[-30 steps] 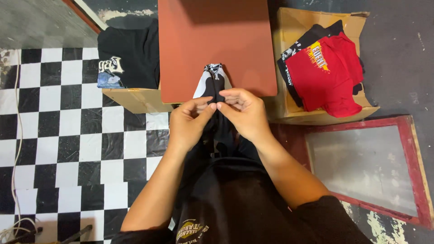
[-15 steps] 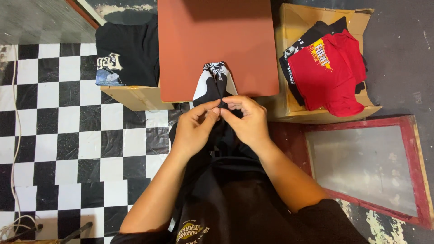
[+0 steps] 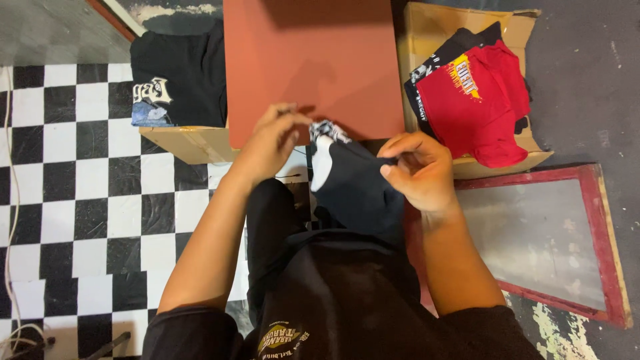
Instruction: Applying heat to printed t-shirts using a heat press machine.
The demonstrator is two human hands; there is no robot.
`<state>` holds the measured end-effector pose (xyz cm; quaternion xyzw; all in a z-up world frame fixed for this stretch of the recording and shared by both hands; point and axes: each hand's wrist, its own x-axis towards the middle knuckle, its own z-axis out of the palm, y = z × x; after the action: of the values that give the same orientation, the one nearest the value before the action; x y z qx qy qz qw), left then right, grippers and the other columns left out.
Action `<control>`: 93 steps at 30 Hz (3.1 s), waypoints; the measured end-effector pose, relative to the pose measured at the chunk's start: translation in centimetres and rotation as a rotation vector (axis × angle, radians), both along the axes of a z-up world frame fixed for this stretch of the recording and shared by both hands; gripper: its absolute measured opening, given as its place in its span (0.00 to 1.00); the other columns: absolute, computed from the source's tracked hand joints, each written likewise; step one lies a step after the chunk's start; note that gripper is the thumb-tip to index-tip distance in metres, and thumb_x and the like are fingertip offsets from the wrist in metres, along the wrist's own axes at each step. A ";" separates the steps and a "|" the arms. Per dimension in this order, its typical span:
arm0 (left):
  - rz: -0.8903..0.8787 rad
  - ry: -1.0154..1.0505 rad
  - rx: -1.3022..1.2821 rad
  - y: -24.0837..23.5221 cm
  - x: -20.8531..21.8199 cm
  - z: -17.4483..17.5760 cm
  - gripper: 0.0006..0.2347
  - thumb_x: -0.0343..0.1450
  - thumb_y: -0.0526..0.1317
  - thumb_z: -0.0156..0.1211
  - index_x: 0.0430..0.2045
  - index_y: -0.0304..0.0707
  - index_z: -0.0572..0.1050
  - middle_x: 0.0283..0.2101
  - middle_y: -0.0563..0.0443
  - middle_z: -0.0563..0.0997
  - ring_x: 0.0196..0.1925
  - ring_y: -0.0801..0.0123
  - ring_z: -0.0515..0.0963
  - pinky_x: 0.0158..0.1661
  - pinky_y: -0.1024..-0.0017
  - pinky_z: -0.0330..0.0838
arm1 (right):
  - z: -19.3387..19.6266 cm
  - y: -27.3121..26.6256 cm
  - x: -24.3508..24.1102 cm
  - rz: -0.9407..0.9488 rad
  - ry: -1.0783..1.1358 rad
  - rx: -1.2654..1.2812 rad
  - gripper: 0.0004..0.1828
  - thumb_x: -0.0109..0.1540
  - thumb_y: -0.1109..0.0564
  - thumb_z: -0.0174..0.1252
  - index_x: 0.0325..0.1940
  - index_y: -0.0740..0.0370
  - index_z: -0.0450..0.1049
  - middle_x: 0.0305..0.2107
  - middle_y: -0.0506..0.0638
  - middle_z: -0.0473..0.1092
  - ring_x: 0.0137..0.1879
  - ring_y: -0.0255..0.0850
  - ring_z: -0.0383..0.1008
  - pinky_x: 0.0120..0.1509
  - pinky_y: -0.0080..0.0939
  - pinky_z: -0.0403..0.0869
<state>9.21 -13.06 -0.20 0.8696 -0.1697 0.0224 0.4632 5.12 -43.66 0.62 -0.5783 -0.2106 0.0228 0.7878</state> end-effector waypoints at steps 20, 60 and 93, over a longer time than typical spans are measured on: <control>0.084 0.123 0.022 9.8 -8.0 2.7 0.09 0.65 0.39 0.73 0.33 0.38 0.81 0.39 0.48 0.80 0.43 0.60 0.81 0.43 0.67 0.74 | 2.4 3.5 0.1 -0.092 -0.107 -0.203 0.13 0.63 0.74 0.60 0.51 0.67 0.73 0.45 0.54 0.72 0.53 0.37 0.73 0.61 0.35 0.72; 0.692 -0.579 0.264 34.8 1.7 7.0 0.07 0.71 0.25 0.70 0.40 0.30 0.81 0.35 0.41 0.81 0.35 0.54 0.81 0.34 0.63 0.73 | 0.5 33.8 16.8 -0.096 -0.239 -0.475 0.08 0.67 0.69 0.55 0.49 0.66 0.76 0.41 0.50 0.70 0.39 0.33 0.81 0.40 0.31 0.77; 0.450 0.134 -0.051 10.1 -2.7 -0.3 0.09 0.73 0.37 0.64 0.44 0.36 0.82 0.46 0.47 0.85 0.36 0.62 0.82 0.38 0.71 0.75 | -4.0 15.0 5.1 -0.209 -0.194 -0.733 0.07 0.65 0.62 0.60 0.46 0.64 0.78 0.50 0.55 0.74 0.48 0.46 0.79 0.49 0.39 0.79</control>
<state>6.52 -2.98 -0.54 0.8730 0.0601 0.0718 0.4786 10.23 -28.63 -3.35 -0.8390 -0.2021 -0.0385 0.5037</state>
